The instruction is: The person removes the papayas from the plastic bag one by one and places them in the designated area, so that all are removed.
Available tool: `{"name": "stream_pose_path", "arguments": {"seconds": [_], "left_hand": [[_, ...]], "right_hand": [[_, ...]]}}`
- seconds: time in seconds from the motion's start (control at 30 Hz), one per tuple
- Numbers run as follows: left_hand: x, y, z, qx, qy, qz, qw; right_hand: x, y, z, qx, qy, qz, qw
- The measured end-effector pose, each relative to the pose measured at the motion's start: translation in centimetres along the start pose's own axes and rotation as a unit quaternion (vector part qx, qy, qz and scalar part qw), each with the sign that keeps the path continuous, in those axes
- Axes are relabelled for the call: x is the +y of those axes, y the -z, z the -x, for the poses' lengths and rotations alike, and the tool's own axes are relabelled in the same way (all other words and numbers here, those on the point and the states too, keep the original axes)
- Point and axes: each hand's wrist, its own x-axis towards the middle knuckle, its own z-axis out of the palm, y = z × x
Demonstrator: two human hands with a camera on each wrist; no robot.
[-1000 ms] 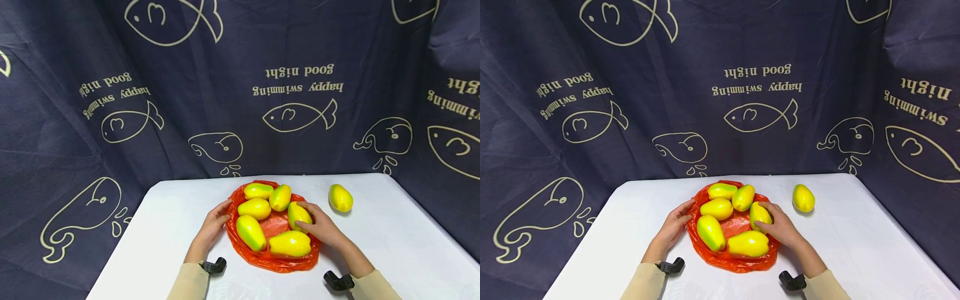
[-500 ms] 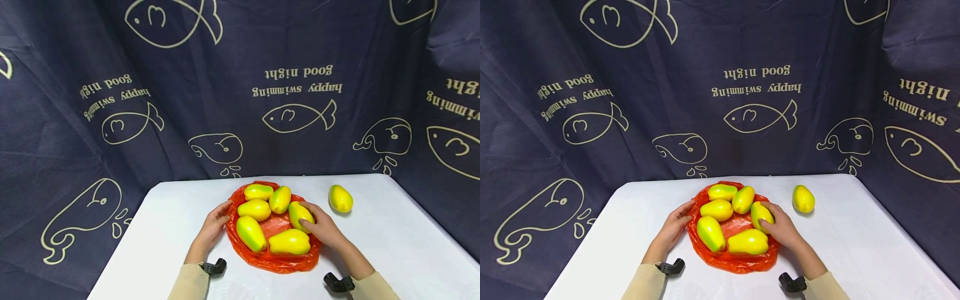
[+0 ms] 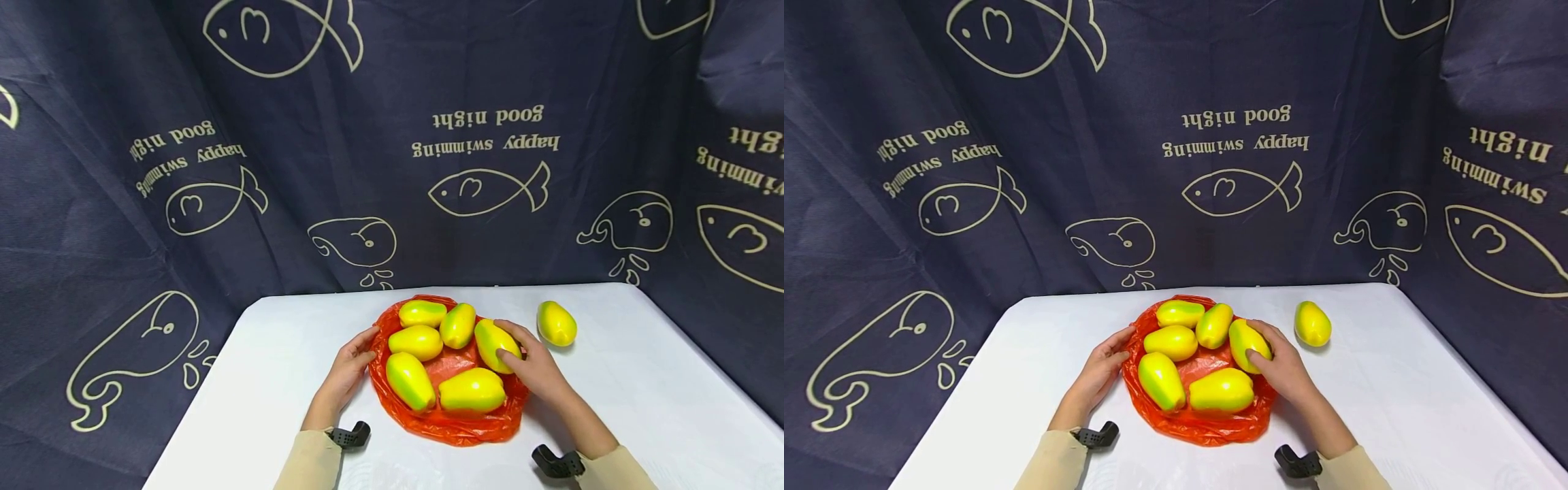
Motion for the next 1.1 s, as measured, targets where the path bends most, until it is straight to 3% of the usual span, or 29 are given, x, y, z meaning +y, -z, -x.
{"name": "stream_pose_path", "arguments": {"seconds": [0.7, 1.1], "left_hand": [[0.0, 0.0, -0.1, -0.006, 0.000, -0.007, 1.0000], [0.0, -0.1, -0.2, -0.001, -0.002, 0.000, 1.0000]], "right_hand": [[0.0, 3.1, 0.3, 0.086, 0.025, -0.017, 0.996], [0.3, 4.7, 0.3, 0.169, 0.057, -0.018, 0.984]]}}
